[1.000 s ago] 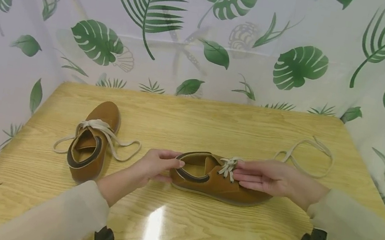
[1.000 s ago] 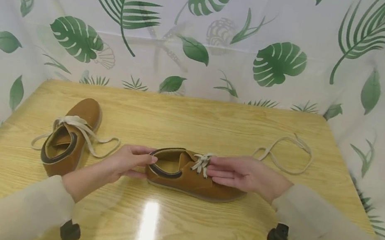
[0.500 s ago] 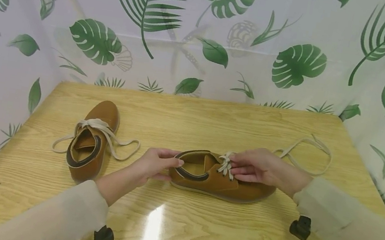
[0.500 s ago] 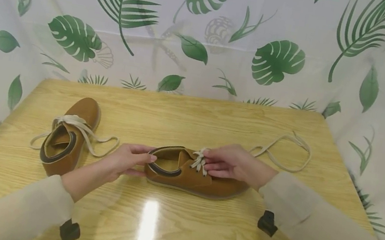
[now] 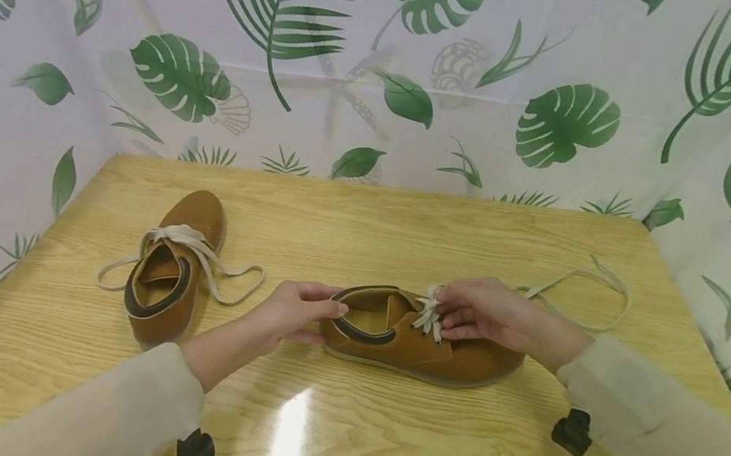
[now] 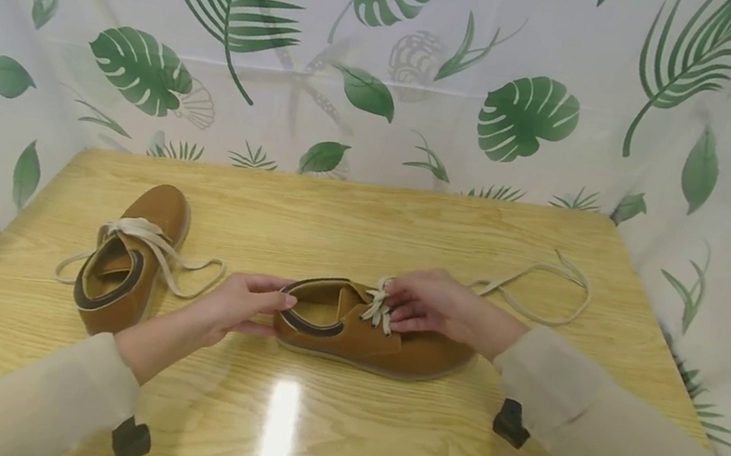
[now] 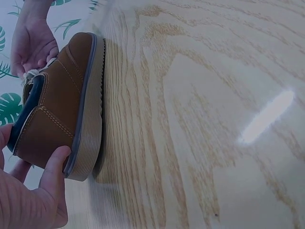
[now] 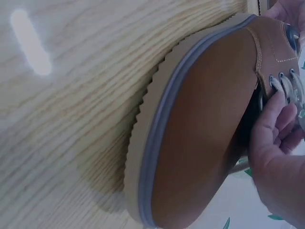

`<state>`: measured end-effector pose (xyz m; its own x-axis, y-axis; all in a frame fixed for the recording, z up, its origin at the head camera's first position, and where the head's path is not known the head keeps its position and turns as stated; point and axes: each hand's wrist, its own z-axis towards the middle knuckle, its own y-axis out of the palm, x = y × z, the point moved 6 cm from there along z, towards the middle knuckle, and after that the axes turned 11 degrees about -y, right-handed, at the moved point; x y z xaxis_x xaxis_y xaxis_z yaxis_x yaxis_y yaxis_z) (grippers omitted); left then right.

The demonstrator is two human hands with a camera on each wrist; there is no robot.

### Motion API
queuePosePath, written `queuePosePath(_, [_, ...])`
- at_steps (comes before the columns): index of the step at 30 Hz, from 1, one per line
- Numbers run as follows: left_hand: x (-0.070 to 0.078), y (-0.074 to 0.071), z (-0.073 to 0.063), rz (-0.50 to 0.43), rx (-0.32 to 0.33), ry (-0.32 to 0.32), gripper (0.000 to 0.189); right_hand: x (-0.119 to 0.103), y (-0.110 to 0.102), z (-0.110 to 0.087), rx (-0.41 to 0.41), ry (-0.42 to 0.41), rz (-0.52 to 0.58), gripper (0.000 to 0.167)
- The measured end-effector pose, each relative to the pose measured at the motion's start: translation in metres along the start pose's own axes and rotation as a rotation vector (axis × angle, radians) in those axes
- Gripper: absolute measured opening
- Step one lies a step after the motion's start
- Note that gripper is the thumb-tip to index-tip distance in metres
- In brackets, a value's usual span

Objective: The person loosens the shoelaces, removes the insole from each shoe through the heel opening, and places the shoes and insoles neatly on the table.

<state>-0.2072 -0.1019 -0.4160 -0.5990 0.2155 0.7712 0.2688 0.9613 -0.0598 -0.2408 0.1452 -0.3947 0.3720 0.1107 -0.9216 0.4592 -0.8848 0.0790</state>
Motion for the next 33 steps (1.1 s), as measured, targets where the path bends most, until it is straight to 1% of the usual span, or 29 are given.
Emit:
queuePosePath(5, [0.0,0.0,-0.001,0.003,-0.004,0.005,0.039,-0.01,-0.015,-0.004,0.096,-0.035,0.069,0.016])
queuePosePath(7, [0.0,0.0,-0.001,0.005,-0.005,0.006,0.04,-0.014,-0.022,-0.006,0.1,-0.038,0.1,0.019])
queuePosePath(11, [0.0,-0.001,-0.002,0.001,0.004,0.004,0.039,-0.013,-0.025,-0.008,0.016,-0.054,0.141,0.027])
queuePosePath(13, [0.0,-0.001,-0.002,0.002,0.007,0.002,0.039,-0.011,-0.024,-0.007,-0.034,-0.06,0.163,0.028])
queuePosePath(15, [0.0,-0.001,-0.003,0.004,0.006,0.001,0.039,-0.007,-0.024,-0.008,-0.078,-0.038,0.173,0.026])
queuePosePath(17, [0.0,-0.001,-0.003,0.005,0.002,0.002,0.039,-0.005,-0.025,-0.009,-0.129,0.006,0.138,0.02])
queuePosePath(21, [0.0,-0.001,-0.002,0.003,-0.007,0.002,0.039,0.0,-0.028,-0.015,-0.238,0.08,-0.057,0.013])
queuePosePath(23, [-0.001,-0.001,-0.002,0.006,-0.011,0.006,0.04,0.0,-0.033,-0.017,-0.252,0.099,-0.118,0.01])
queuePosePath(28, [-0.001,-0.002,0.0,0.004,-0.009,0.015,0.04,-0.001,-0.052,-0.018,-0.206,0.125,-0.111,0.012])
queuePosePath(32, [-0.001,-0.001,-0.001,-0.002,-0.007,0.014,0.04,-0.001,-0.069,-0.018,-0.148,0.131,-0.069,0.015])
queuePosePath(33, [-0.001,-0.002,-0.001,-0.002,-0.006,0.015,0.04,0.0,-0.071,-0.018,-0.133,0.132,-0.043,0.015])
